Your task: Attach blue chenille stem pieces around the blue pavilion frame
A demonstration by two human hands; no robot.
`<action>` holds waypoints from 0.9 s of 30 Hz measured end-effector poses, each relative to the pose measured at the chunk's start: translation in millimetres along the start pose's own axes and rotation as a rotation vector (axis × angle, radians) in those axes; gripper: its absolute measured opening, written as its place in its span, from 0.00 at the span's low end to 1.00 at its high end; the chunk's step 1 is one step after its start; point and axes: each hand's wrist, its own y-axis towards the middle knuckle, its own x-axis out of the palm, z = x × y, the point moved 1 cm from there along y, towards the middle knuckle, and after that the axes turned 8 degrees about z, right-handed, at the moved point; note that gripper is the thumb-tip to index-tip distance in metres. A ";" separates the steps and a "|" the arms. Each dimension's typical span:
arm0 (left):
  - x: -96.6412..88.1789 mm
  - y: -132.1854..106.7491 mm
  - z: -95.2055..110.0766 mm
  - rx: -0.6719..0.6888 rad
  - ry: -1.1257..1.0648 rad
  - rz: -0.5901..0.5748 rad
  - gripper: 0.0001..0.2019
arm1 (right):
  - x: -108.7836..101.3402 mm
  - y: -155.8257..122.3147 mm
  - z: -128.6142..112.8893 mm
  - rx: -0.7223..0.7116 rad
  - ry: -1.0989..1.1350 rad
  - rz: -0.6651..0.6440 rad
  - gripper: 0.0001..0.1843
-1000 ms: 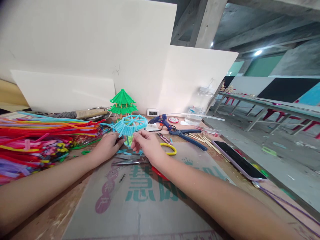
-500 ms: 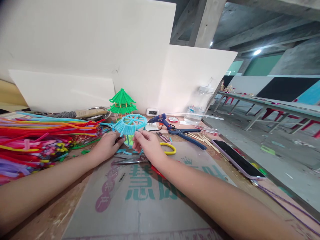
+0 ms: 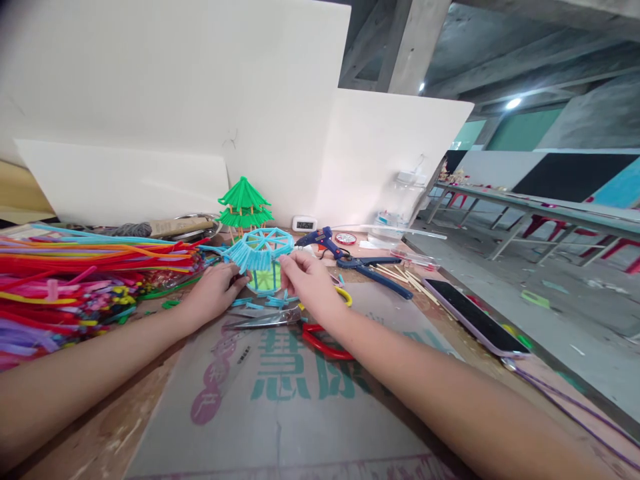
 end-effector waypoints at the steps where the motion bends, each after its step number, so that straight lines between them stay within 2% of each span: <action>1: 0.1 0.0 -0.4 -0.005 0.000 -0.001 0.12 | -4.4 1.1 -1.3 -0.077 -0.066 0.034 0.16; 3: 0.6 0.2 -1.0 -0.018 0.005 -0.006 0.12 | -12.6 1.8 -3.4 -0.307 -0.253 0.090 0.11; 4: 1.0 0.3 -1.3 -0.022 0.008 -0.009 0.11 | -15.8 1.3 -3.9 -0.449 -0.365 0.102 0.11; 7: 2.0 0.7 -1.6 -0.020 0.009 -0.012 0.12 | -19.6 -1.4 -2.3 -0.803 -0.634 0.072 0.20; 9: 2.4 0.7 -1.5 -0.017 0.002 -0.003 0.12 | -18.2 -2.5 0.3 -0.900 -0.711 0.049 0.26; 12: 2.2 0.3 -0.9 -0.018 -0.005 0.011 0.12 | -14.0 -2.3 3.4 -0.931 -0.755 0.021 0.27; 24: 0.9 0.2 0.0 -0.005 -0.013 0.012 0.12 | -12.5 4.9 -0.2 -0.930 -0.760 0.056 0.16; 27: 0.9 0.4 0.1 -0.012 -0.009 0.008 0.13 | -11.4 5.3 -1.0 -0.911 -0.751 0.048 0.17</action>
